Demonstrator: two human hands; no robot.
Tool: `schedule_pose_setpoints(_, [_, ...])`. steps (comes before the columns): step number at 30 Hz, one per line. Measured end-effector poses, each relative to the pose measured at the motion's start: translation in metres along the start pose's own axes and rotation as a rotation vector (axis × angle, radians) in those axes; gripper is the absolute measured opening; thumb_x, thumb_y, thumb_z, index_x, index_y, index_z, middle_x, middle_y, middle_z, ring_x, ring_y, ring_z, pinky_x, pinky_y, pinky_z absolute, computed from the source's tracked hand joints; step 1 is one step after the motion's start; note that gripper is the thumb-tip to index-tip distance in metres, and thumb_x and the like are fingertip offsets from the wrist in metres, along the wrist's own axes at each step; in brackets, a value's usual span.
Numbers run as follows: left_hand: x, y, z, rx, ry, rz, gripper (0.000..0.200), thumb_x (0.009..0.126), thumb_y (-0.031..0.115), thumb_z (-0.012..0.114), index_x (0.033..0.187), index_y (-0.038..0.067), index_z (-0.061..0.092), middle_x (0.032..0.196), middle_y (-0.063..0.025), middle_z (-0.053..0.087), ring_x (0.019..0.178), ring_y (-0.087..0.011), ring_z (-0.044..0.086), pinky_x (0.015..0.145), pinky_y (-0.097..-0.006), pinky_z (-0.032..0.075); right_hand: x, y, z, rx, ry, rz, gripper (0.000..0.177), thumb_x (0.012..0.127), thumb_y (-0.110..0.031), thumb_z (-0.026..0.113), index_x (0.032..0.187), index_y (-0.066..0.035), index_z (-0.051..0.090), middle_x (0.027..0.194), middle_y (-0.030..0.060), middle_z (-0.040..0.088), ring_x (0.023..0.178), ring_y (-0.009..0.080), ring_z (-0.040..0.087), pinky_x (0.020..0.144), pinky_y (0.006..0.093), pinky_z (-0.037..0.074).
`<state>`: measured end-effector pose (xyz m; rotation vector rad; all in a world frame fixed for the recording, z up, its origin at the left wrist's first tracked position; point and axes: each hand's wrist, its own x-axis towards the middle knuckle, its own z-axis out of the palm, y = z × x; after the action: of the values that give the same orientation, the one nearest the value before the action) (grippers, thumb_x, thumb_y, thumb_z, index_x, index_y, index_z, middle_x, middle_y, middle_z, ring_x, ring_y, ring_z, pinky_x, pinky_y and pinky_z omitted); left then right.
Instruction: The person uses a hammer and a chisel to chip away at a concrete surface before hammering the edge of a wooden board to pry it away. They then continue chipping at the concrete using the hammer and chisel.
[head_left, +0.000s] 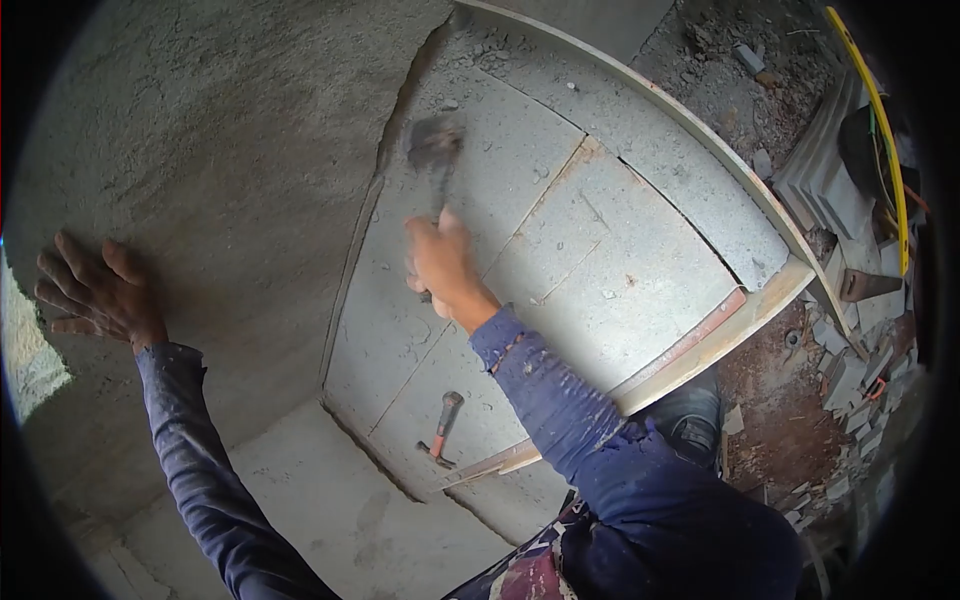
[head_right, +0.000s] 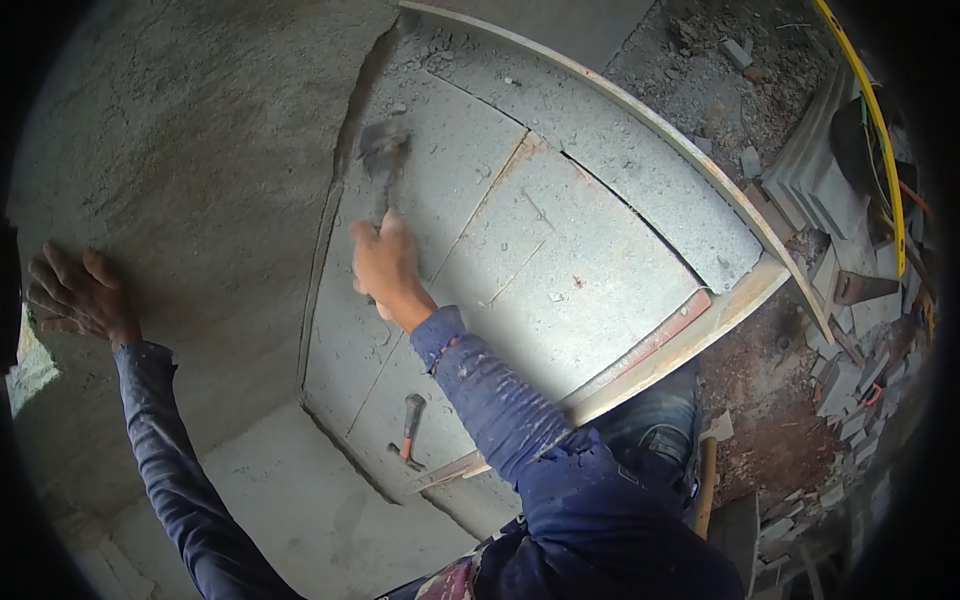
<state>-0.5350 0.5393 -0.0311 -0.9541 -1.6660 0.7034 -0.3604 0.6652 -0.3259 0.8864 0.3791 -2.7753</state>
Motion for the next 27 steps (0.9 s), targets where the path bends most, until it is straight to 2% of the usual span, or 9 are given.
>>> schedule_pose_setpoints(3, [-0.001, 0.005, -0.006, 0.004, -0.008, 0.014, 0.062, 0.098, 0.06, 0.038, 0.153, 0.032, 0.03, 0.16, -0.001, 0.02, 0.151, -0.0358, 0.008, 0.112, -0.0754, 0.001, 0.003, -0.006, -0.004, 0.567, 0.103, -0.55, 0.017, 0.093, -0.014, 0.056, 0.099, -0.009, 0.041, 0.062, -0.0047, 0.035, 0.045, 0.0065, 0.033, 0.04, 0.0238, 0.029])
schedule_pose_setpoints(6, [0.0, 0.005, -0.009, -0.012, 0.011, 0.007, 0.062, 0.098, 0.06, 0.038, 0.153, 0.032, 0.031, 0.159, -0.0014, 0.021, 0.151, -0.0357, 0.008, 0.112, -0.0754, 0.002, 0.032, 0.045, 0.025, 0.325, 0.301, -0.457, 0.021, 0.094, -0.019, 0.053, 0.096, 0.001, 0.047, 0.073, 0.0043, 0.048, 0.051, 0.0128, 0.048, 0.044, 0.0301, 0.044])
schedule_pose_setpoints(7, [-0.002, 0.0, -0.004, 0.001, 0.013, 0.009, 0.063, 0.098, 0.06, 0.038, 0.152, 0.03, 0.032, 0.159, -0.0016, 0.022, 0.15, -0.0361, 0.009, 0.112, -0.0761, 0.003, 0.08, 0.1, 0.008, -0.191, 0.028, -0.208, 0.032, 0.093, -0.019, 0.053, 0.111, 0.008, 0.048, 0.073, 0.006, 0.05, 0.053, 0.0146, 0.051, 0.047, 0.0303, 0.047])
schedule_pose_setpoints(12, [-0.006, -0.001, -0.008, 0.003, -0.028, 0.028, 0.063, 0.097, 0.061, 0.039, 0.151, 0.028, 0.035, 0.157, -0.001, 0.023, 0.149, -0.0351, 0.013, 0.11, -0.0781, 0.005, 0.0, 0.009, -0.005, 0.049, 0.085, -0.172, 0.04, 0.093, -0.017, 0.055, 0.121, 0.009, 0.044, 0.072, 0.0058, 0.049, 0.051, 0.0127, 0.047, 0.046, 0.029, 0.045])
schedule_pose_setpoints(16, [-0.003, -0.003, -0.004, 0.028, 0.009, 0.028, 0.063, 0.097, 0.061, 0.04, 0.15, 0.027, 0.037, 0.156, -0.0011, 0.025, 0.148, -0.0346, 0.014, 0.109, -0.0788, 0.006, 0.014, 0.015, 0.023, 0.46, 0.451, -0.653, 0.027, 0.096, -0.017, 0.053, 0.112, 0.004, 0.047, 0.068, 0.0016, 0.047, 0.047, 0.011, 0.044, 0.044, 0.0276, 0.042])
schedule_pose_setpoints(18, [0.001, -0.001, -0.003, 0.024, 0.037, 0.028, 0.063, 0.097, 0.061, 0.04, 0.15, 0.028, 0.037, 0.155, -0.0013, 0.026, 0.148, -0.0344, 0.014, 0.109, -0.0784, 0.005, 0.026, 0.056, 0.021, -0.192, -0.009, 0.03, 0.02, 0.098, -0.019, 0.054, 0.093, -0.005, 0.041, 0.065, 0.0, 0.046, 0.047, 0.0093, 0.043, 0.043, 0.0268, 0.041])
schedule_pose_setpoints(22, [-0.001, 0.004, -0.005, -0.009, 0.041, 0.019, 0.061, 0.097, 0.061, 0.04, 0.15, 0.03, 0.037, 0.154, 0.0, 0.027, 0.148, -0.0334, 0.015, 0.111, -0.077, 0.003, 0.017, 0.043, -0.002, -0.16, 0.149, -0.255, 0.018, 0.098, -0.018, 0.053, 0.097, -0.003, 0.045, 0.065, 0.0003, 0.048, 0.045, 0.0102, 0.046, 0.043, 0.0271, 0.042])
schedule_pose_setpoints(24, [0.0, 0.005, -0.004, -0.027, 0.035, 0.019, 0.061, 0.098, 0.061, 0.04, 0.15, 0.031, 0.036, 0.154, 0.0007, 0.027, 0.148, -0.0327, 0.015, 0.111, -0.0765, 0.002, -0.004, -0.006, -0.002, 0.338, 0.199, -0.503, 0.045, 0.095, -0.016, 0.051, 0.128, 0.013, 0.043, 0.081, 0.0135, 0.062, 0.062, 0.0225, 0.063, 0.055, 0.0379, 0.052])
schedule_pose_setpoints(27, [-0.002, 0.0, -0.008, -0.007, 0.025, 0.01, 0.061, 0.098, 0.061, 0.04, 0.15, 0.031, 0.036, 0.155, 0.0007, 0.026, 0.149, -0.0329, 0.013, 0.112, -0.0758, 0.001, 0.013, 0.026, 0.023, 0.343, 0.318, -0.478, 0.043, 0.094, -0.015, 0.051, 0.125, 0.014, 0.045, 0.082, 0.016, 0.062, 0.066, 0.0248, 0.065, 0.058, 0.0399, 0.053])
